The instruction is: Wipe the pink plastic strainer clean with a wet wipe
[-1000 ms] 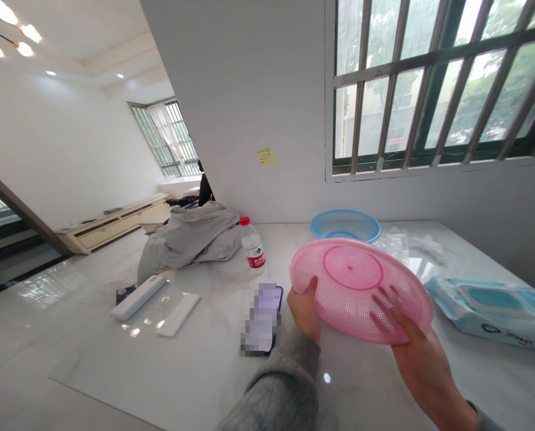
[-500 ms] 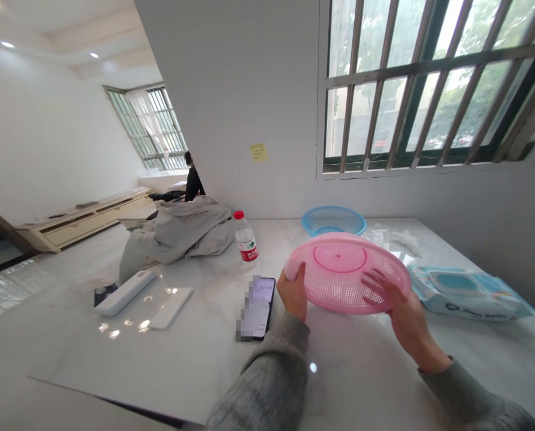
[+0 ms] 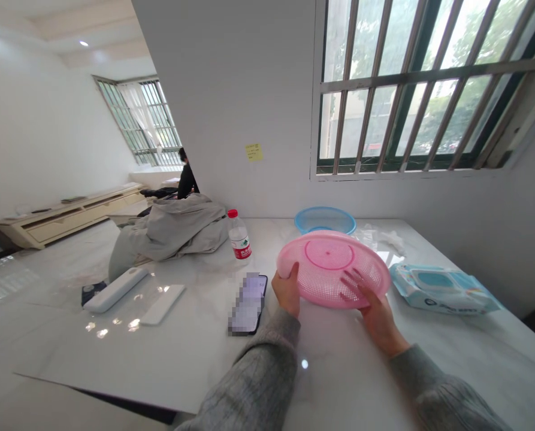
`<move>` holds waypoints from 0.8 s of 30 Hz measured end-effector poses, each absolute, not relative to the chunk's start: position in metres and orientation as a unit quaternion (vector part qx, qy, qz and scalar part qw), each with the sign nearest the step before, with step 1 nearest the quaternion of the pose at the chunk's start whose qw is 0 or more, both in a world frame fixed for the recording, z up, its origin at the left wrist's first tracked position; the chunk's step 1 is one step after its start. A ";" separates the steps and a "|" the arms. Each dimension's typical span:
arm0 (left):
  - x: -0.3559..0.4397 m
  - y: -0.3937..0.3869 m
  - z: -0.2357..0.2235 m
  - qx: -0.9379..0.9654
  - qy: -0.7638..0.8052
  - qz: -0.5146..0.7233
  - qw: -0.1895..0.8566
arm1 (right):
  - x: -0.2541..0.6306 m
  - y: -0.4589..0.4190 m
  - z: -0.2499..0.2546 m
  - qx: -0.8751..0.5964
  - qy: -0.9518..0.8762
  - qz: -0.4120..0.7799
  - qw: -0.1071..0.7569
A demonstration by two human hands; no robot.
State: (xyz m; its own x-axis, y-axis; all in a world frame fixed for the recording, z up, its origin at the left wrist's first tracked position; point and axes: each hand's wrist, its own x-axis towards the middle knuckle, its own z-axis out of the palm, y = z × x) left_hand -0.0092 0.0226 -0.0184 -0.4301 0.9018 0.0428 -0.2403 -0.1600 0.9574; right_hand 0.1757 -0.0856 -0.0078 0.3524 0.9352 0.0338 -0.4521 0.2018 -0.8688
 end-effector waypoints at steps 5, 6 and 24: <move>-0.009 0.019 -0.015 0.338 0.494 0.685 0.414 | 0.177 -0.084 -0.012 -0.408 -0.311 0.467 0.720; -0.009 0.018 -0.014 0.339 0.493 0.687 0.413 | 0.177 -0.084 -0.012 -0.409 -0.314 0.464 0.720; -0.012 0.012 -0.015 0.327 0.484 0.698 0.414 | 0.180 -0.090 -0.013 -0.418 -0.339 0.469 0.700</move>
